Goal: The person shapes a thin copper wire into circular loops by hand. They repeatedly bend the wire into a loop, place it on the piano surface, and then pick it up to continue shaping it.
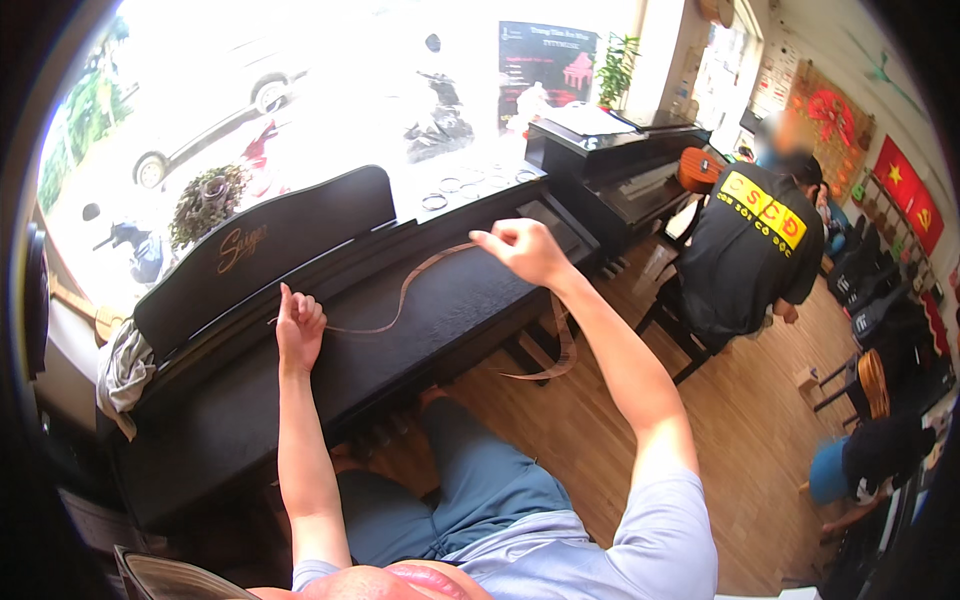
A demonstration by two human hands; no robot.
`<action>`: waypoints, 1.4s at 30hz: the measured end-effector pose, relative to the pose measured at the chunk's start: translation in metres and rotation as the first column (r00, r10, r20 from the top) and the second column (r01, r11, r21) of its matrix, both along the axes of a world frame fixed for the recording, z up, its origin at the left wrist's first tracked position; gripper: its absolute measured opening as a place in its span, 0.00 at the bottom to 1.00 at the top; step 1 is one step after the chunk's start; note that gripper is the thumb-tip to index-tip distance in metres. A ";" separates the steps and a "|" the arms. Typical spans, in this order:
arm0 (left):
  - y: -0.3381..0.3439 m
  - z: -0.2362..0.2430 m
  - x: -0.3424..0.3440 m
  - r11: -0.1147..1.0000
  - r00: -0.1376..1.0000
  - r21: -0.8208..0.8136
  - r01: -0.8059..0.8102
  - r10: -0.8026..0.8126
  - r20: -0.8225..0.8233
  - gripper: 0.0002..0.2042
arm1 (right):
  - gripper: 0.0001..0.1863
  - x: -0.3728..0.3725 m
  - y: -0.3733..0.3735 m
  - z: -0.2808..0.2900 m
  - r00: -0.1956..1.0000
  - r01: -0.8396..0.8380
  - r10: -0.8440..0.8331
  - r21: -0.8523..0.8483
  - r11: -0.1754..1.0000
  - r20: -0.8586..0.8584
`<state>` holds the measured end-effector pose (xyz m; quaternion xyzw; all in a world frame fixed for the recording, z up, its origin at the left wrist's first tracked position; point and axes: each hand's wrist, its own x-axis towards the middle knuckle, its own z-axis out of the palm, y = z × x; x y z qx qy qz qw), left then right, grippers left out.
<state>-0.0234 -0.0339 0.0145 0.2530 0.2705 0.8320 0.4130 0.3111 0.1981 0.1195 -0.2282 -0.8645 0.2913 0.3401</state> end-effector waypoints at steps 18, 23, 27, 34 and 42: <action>-0.036 0.159 -0.019 0.978 0.965 0.059 -0.200 0.207 -0.159 0.30 | 0.29 0.073 -0.057 -0.112 0.967 0.153 -0.176 -0.132 0.979 -0.183; -0.041 0.186 -0.030 0.960 0.956 0.053 -0.275 0.279 -0.093 0.29 | 0.29 0.058 -0.071 -0.112 0.938 0.204 -0.263 -0.256 0.945 -0.226; -0.036 0.180 -0.047 0.993 0.977 0.000 -0.117 0.115 -0.180 0.29 | 0.25 0.069 -0.068 -0.110 0.937 0.184 -0.243 -0.237 0.954 -0.251; -0.030 0.209 -0.022 1.000 0.988 0.002 0.030 -0.029 -0.154 0.27 | 0.25 0.097 -0.053 -0.117 0.945 0.150 -0.215 -0.261 0.954 -0.246; -0.029 0.245 0.009 0.995 0.962 -0.060 -0.077 0.059 -0.265 0.26 | 0.23 0.109 -0.046 -0.102 0.921 0.176 -0.230 -0.190 0.966 -0.315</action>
